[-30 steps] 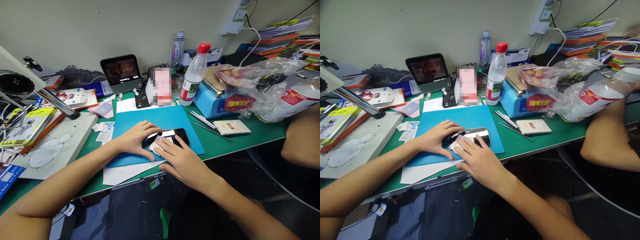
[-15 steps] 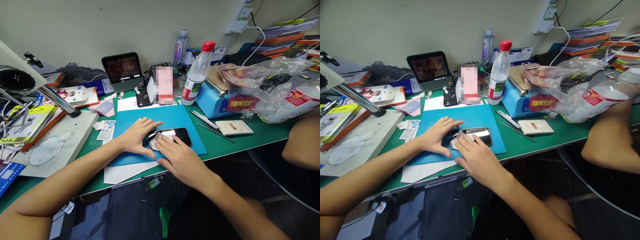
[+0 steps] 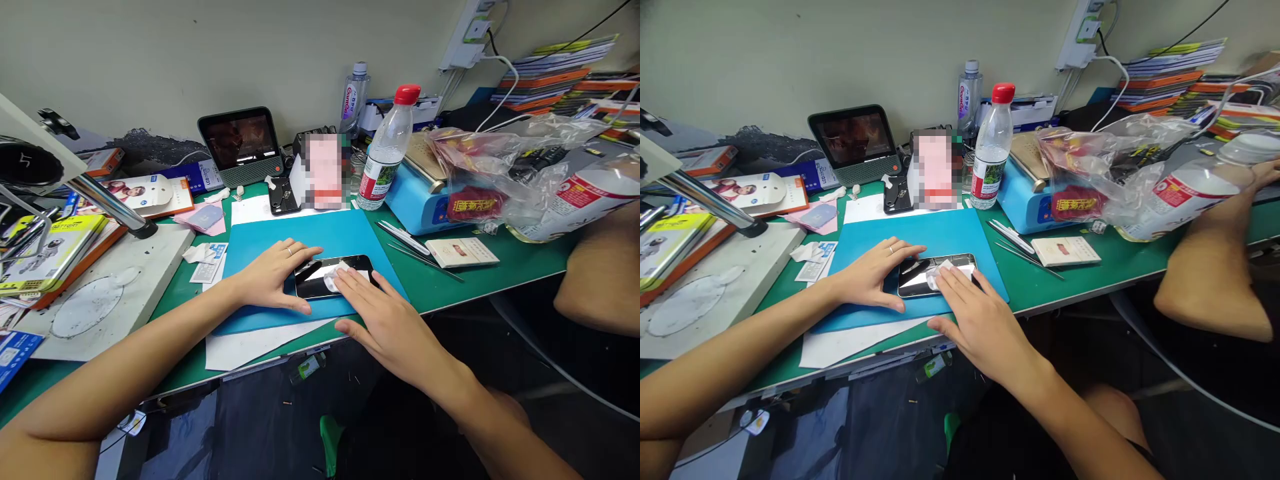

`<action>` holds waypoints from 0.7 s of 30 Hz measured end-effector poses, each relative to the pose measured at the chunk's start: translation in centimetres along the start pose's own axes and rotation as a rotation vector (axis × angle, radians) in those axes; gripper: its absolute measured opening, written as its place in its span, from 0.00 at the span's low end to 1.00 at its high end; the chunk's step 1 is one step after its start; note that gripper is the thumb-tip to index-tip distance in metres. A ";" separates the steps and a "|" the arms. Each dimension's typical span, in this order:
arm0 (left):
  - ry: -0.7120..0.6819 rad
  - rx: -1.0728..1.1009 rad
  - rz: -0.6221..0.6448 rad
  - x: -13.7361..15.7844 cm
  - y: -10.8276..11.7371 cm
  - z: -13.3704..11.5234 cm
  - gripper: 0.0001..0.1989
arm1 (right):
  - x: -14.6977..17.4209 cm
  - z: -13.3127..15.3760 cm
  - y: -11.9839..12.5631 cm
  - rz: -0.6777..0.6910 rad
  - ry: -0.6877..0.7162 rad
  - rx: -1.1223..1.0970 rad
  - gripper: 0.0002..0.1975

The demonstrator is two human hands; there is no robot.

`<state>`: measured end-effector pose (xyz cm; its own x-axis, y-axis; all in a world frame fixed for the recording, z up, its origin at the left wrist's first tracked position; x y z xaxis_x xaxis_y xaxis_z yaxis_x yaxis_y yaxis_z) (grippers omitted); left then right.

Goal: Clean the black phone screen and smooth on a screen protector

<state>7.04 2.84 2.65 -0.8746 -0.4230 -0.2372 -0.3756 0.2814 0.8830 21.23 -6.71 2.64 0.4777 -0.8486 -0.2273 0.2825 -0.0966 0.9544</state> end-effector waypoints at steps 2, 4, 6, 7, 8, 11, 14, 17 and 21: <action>0.001 0.001 0.001 0.0 0.0 0.0 0.55 | -1.0 0.1 -0.4 -0.010 -0.051 0.021 0.37; 0.002 -0.004 -0.007 0.1 0.0 0.0 0.54 | -2.1 0.8 -1.1 -0.019 -0.088 0.017 0.41; -0.005 -0.007 -0.022 0.1 0.2 0.0 0.54 | -2.9 2.1 -1.8 -0.018 -0.086 -0.019 0.43; -0.010 -0.005 -0.028 0.1 0.2 -0.1 0.53 | -3.1 2.8 -2.1 -0.015 -0.069 -0.040 0.43; -0.015 -0.002 -0.030 0.1 0.3 -0.1 0.52 | -3.1 3.5 -2.3 -0.009 -0.047 -0.058 0.44; -0.020 0.011 -0.023 0.1 0.2 -0.1 0.50 | -2.2 5.0 -2.4 0.005 0.036 -0.085 0.44; -0.015 0.013 -0.013 0.1 0.1 0.0 0.50 | -0.6 4.9 -1.7 0.019 0.104 -0.057 0.41; -0.005 -0.001 -0.009 0.1 0.0 0.1 0.51 | 0.5 3.1 -0.8 0.031 0.107 -0.002 0.36; 0.020 0.002 -0.021 0.2 0.0 0.3 0.53 | 0.7 -0.1 0.1 -0.001 0.034 0.053 0.36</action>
<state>6.75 3.01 2.48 -0.8599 -0.4463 -0.2477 -0.3947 0.2738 0.8770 21.68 -7.24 2.60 0.5056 -0.8306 -0.2335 0.2385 -0.1255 0.9630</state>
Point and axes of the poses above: each hand's wrist, its own x-axis away from the middle knuckle, its own y-axis out of the back of the hand, z = x × y, the point moved 8 cm from there along -x, towards the middle knuckle, and after that the axes turned 3 degrees about -y, right-handed, at the moved point
